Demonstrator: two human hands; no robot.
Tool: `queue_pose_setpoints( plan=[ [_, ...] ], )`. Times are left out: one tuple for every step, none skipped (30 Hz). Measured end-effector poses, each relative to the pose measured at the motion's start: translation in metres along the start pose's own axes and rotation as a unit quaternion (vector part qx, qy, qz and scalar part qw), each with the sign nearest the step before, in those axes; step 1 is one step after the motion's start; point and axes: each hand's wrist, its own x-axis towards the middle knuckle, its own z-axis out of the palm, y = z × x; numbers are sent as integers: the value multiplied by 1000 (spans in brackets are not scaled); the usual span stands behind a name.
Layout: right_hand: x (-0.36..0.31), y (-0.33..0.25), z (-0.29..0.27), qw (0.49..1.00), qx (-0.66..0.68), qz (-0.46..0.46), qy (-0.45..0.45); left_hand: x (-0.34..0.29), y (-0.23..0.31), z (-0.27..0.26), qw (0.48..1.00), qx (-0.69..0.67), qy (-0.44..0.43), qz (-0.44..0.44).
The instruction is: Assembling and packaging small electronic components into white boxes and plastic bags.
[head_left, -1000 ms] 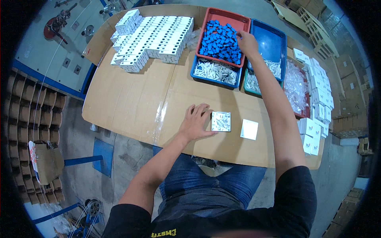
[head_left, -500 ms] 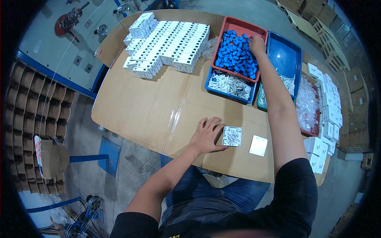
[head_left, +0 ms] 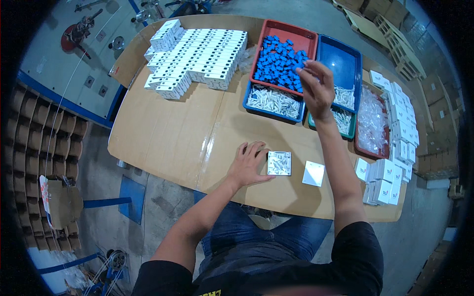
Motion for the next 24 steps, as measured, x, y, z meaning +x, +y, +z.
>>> queue_pose_setpoints(
  plan=[
    [-1,-12,-7,1000,5,-3,-8,1,1,-2,1000,3,-13,-5],
    [-3,-20,-12,1000,15,-7,-7,0,1,-1,1000,2,-16,-1],
    [-3,-27,-16,1000,11,-7,-6,0,0,1,1000,6,-6,-1],
    [-2,-35,-20,1000,20,-9,0,-1,0,3,1000,9,3,-1],
    [-1,-43,-25,999,29,-11,5,-3,1,5,1000,9,2,2],
    [-1,-49,-31,1000,20,-13,1,-4,1,6,1000,12,9,1],
    [-2,-55,-35,1000,18,-13,1,-5,2,7,1000,15,16,-1],
    [-3,-60,-37,1000,23,-4,8,-7,2,8,1000,13,15,1],
    [-3,-64,-40,999,28,4,16,-6,2,7,1000,4,9,2],
    [-4,-65,-43,1000,25,-9,14,-5,2,8,1000,-6,4,3],
    [-8,-69,-44,1000,24,-6,11,-6,3,9,1000,-9,1,2],
    [-14,-76,-41,988,103,112,18,-6,4,7,1000,-6,-3,-9],
    [-19,-87,-38,956,180,231,21,-9,5,7,1000,-6,-10,-23],
    [-20,-102,-29,877,325,337,106,-7,3,9,999,-12,-16,-31],
    [-14,-120,-31,821,370,422,107,-7,-1,11,1000,0,4,-22],
    [-26,-124,-35,777,398,481,80,-7,-4,14,1000,11,23,-8],
    [-42,-124,-36,726,426,537,53,-7,-5,14,1000,4,13,-20],
    [-60,-128,-39,720,420,550,48,-2,-2,9,1000,6,10,-13],
    [-76,-131,-41,625,489,604,74,3,0,6,1000,10,10,-4],
    [-89,-134,-45,520,547,648,103,4,1,7,1000,0,5,-9],
    [-102,-137,-45,512,543,658,101,2,-2,9,1000,0,11,-4],
    [-113,-141,-47,404,634,645,137,0,-5,11,1000,0,18,1],
    [-122,-145,-49,288,711,618,173,-2,-7,12,1000,-7,12,-4],
    [-126,-150,-49,234,755,583,186,-4,-8,13,1000,2,17,-4]
  ],
)
